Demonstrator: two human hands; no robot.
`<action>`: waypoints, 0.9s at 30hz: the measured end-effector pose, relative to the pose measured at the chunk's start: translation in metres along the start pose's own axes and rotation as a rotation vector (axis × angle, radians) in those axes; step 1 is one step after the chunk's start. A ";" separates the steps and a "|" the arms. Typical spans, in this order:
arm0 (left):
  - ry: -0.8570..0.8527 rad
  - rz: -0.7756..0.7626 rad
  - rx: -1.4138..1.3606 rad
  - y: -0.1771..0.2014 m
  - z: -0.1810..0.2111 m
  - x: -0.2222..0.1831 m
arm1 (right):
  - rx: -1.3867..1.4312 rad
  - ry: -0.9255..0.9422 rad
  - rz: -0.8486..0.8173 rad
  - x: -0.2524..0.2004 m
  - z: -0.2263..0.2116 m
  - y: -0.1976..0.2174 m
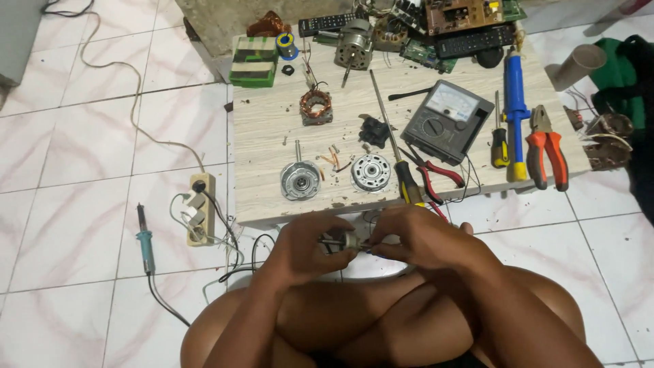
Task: Disassembling and cleaning the internal components of a small electric motor using a screwdriver.
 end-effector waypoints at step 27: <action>0.380 -0.029 -0.161 -0.006 -0.015 0.003 | -0.388 -0.114 0.137 0.008 0.014 -0.011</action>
Point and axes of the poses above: each hand's wrist, its own x-axis towards the middle knuckle, its own y-axis out of the back of the hand, z = x × y, the point moved 6 cm from there along x, towards the middle knuckle, and after that the axes turned 3 degrees about -z, right-handed, at the moved point
